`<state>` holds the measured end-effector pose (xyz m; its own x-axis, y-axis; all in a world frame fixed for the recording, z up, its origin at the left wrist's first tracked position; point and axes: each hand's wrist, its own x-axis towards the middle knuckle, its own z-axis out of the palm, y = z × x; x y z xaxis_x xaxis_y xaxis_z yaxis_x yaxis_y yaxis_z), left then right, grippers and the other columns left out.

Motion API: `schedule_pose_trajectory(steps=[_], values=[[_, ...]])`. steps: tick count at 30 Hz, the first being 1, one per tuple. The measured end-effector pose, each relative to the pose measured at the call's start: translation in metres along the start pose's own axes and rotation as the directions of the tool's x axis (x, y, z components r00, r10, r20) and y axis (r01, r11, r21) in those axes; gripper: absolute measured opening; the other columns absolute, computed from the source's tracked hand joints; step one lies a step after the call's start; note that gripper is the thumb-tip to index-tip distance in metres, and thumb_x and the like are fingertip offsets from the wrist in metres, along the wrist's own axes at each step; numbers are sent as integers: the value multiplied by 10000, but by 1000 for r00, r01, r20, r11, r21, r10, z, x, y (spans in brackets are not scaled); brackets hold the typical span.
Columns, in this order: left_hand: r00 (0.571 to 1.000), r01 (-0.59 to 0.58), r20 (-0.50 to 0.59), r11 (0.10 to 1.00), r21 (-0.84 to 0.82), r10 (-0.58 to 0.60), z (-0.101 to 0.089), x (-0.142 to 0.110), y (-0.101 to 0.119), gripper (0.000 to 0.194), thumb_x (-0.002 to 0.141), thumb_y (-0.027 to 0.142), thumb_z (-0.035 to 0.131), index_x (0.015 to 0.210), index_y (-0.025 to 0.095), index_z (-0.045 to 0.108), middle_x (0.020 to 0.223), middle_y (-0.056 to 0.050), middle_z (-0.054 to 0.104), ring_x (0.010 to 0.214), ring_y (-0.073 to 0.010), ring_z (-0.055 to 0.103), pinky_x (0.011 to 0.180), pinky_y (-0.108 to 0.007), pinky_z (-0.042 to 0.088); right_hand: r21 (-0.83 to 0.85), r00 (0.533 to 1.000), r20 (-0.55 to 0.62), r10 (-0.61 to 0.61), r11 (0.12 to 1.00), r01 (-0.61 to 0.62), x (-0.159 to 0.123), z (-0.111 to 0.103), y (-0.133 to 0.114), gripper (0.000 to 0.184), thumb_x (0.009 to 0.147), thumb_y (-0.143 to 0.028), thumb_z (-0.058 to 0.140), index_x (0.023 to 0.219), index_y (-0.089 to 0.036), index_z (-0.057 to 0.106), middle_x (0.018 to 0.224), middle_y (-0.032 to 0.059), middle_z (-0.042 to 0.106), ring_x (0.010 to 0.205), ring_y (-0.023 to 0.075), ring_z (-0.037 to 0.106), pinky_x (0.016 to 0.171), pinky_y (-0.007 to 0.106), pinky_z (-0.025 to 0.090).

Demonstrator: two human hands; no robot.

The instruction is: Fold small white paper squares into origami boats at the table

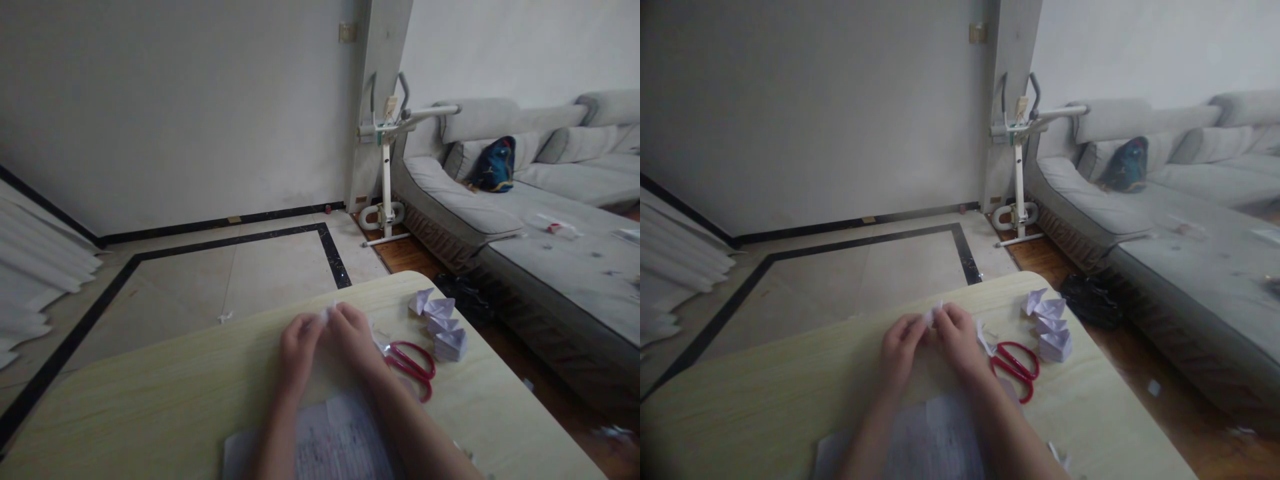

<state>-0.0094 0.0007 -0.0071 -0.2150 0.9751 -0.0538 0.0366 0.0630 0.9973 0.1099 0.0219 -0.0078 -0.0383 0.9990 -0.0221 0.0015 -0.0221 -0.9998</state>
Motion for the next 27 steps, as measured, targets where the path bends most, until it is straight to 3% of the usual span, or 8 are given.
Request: schedule_pose_trajectory(steps=[5, 12, 17, 22, 27], values=[[999, -36, 23, 999, 41, 35, 0, -1, 1, 231, 798, 390, 607, 762, 162, 624, 708, -6, 626, 695, -156, 565, 638, -234, 435, 65, 999, 54, 2, 998, -6, -2, 1, -2, 299, 858, -401, 528, 655, -182, 505, 616, -41, 461, 599, 113, 432, 542, 217, 346], [997, -43, 59, 998, 43, 41, -1, -2, 0, 216, 798, 374, 589, 748, 165, 607, 689, 6, 586, 661, -146, 532, 600, -226, 416, -49, 998, -50, -44, 998, 42, 1, 2, -1, 332, 855, -367, 501, 577, -191, 459, 540, -49, 411, 559, 116, 412, 523, 227, 316], [996, -26, 83, 998, 52, 21, -1, -5, -1, 240, 840, 368, 535, 708, 174, 582, 633, 23, 515, 622, -135, 485, 566, -220, 385, -10, 996, -87, -29, 1000, 28, 2, 0, 0, 356, 863, -382, 495, 564, -197, 442, 517, -56, 383, 523, 112, 387, 504, 228, 305], [999, -37, 8, 998, 45, 36, -1, -3, -2, 288, 837, 411, 558, 672, 175, 549, 608, 30, 490, 592, -122, 453, 545, -212, 360, -31, 999, -23, -34, 999, 33, -1, 3, -4, 297, 863, -387, 530, 651, -180, 545, 608, -31, 525, 604, 125, 486, 566, 227, 367], [1000, 1, 22, 998, 58, -2, 0, -2, 1, 305, 817, 446, 580, 684, 171, 571, 624, 11, 552, 613, -139, 500, 553, -217, 382, -83, 998, -1, -64, 994, 64, -3, 4, -7, 286, 873, -363, 509, 659, -177, 542, 630, -18, 552, 629, 136, 508, 581, 235, 380]])
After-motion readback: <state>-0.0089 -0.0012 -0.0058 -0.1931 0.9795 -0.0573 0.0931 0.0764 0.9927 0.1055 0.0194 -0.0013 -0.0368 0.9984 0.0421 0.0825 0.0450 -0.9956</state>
